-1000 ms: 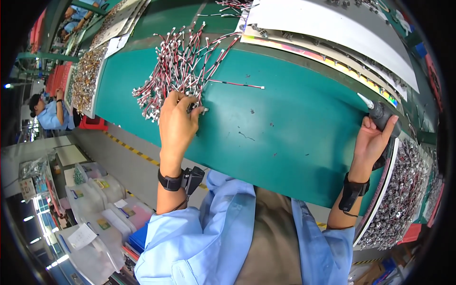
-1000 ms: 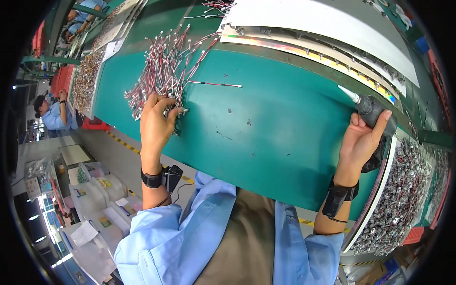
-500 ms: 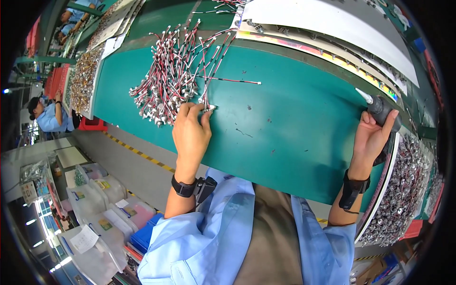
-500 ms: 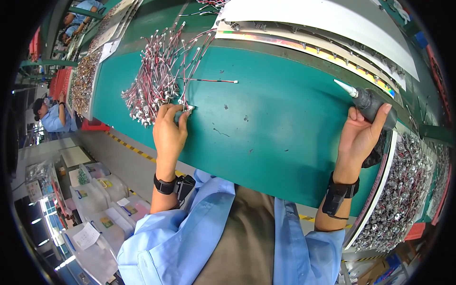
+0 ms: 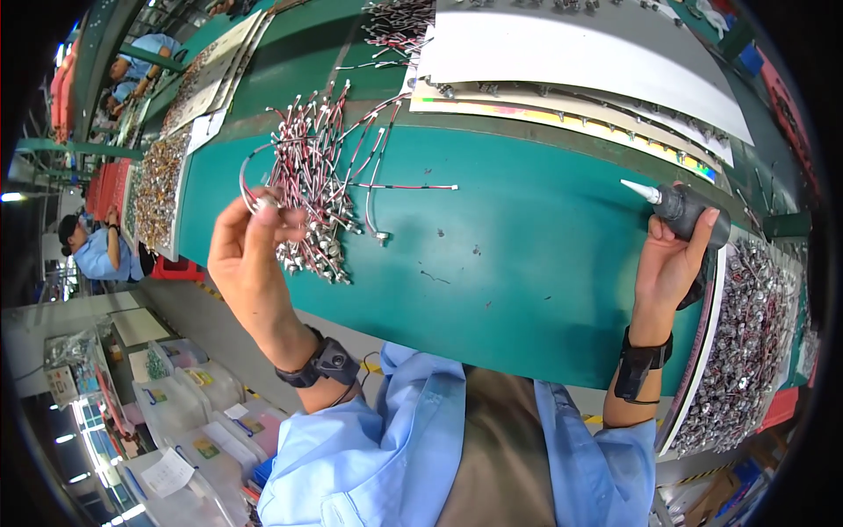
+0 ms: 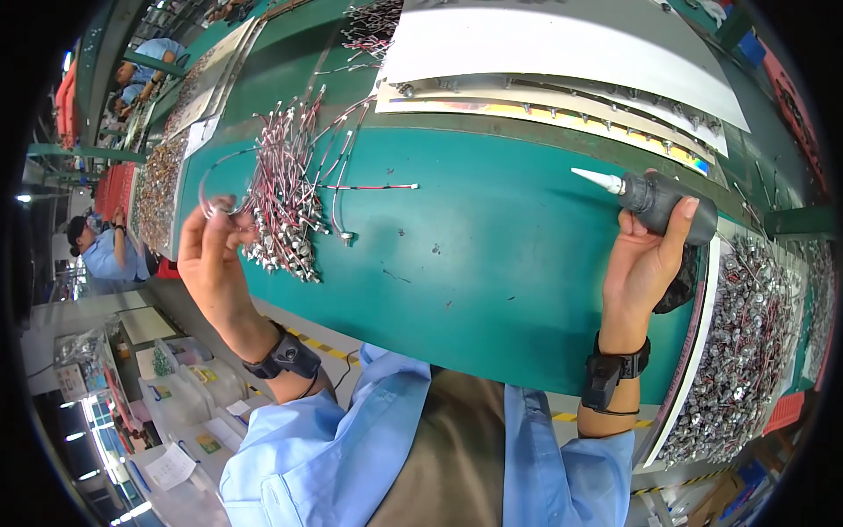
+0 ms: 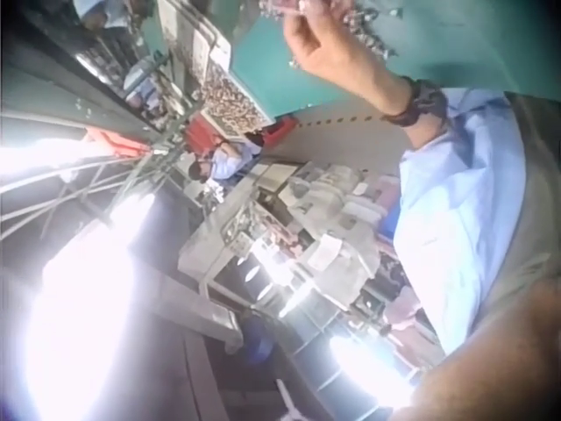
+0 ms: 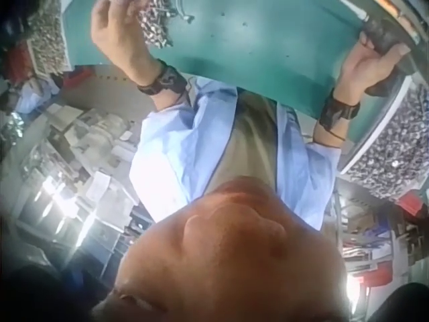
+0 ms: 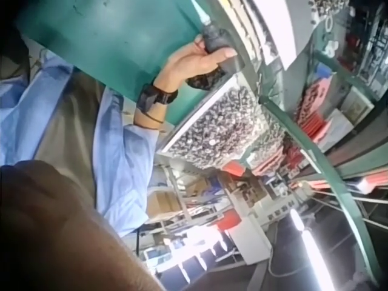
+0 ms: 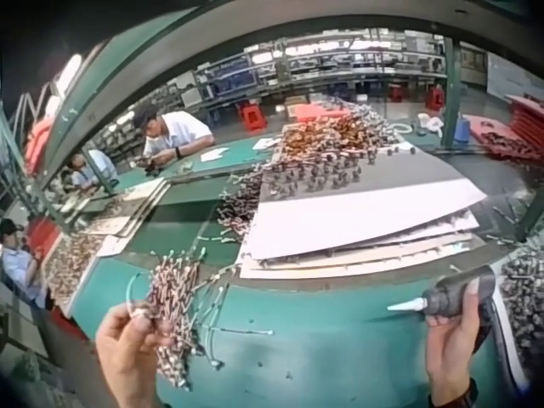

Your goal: The person picks up a wire assembly from a pile, applies glue to the connector using a squeeze bottle, and places it onto a white board. This process is repeated for several wire assemblies.

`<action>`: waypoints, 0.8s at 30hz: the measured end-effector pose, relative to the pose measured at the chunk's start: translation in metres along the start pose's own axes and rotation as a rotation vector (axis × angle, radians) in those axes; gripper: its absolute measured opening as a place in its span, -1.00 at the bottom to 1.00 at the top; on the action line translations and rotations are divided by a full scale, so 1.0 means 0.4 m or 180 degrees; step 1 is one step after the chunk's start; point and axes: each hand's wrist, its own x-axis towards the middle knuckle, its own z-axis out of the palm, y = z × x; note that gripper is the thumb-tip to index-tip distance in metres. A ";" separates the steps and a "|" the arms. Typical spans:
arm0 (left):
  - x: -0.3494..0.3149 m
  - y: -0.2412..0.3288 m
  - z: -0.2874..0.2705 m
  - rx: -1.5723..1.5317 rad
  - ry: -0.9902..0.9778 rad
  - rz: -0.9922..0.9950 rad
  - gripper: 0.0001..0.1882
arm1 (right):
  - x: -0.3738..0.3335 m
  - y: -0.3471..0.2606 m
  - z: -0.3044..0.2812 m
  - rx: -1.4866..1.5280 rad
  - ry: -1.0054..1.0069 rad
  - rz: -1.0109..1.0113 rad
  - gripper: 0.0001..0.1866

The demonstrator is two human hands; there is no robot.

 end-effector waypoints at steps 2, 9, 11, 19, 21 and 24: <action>0.013 0.005 0.049 -0.0569 0.0083 0.0126 -0.79 | -0.004 0.001 -0.003 -0.0080 -0.0027 -0.0036 -0.57; -0.067 -0.144 0.291 -0.1055 -0.0809 -0.0904 -0.80 | 0.001 0.006 -0.055 -0.0139 -0.0778 -0.0140 -0.54; -0.098 -0.170 0.321 -0.1093 -0.1061 -0.1252 -0.81 | -0.013 0.008 -0.048 -0.0315 -0.0773 -0.0274 -0.51; -0.156 -0.195 0.344 -0.1396 -0.1480 -0.1163 -0.83 | -0.063 0.034 -0.042 -0.0862 -0.1183 -0.1025 -0.35; -0.164 -0.191 0.347 -0.1404 -0.1523 -0.1217 -0.84 | -0.075 0.037 -0.037 -0.1065 -0.1389 -0.1251 -0.31; -0.171 -0.192 0.345 -0.1408 -0.1535 -0.1212 -0.85 | -0.092 0.044 -0.036 -0.1334 -0.1439 -0.1354 -0.28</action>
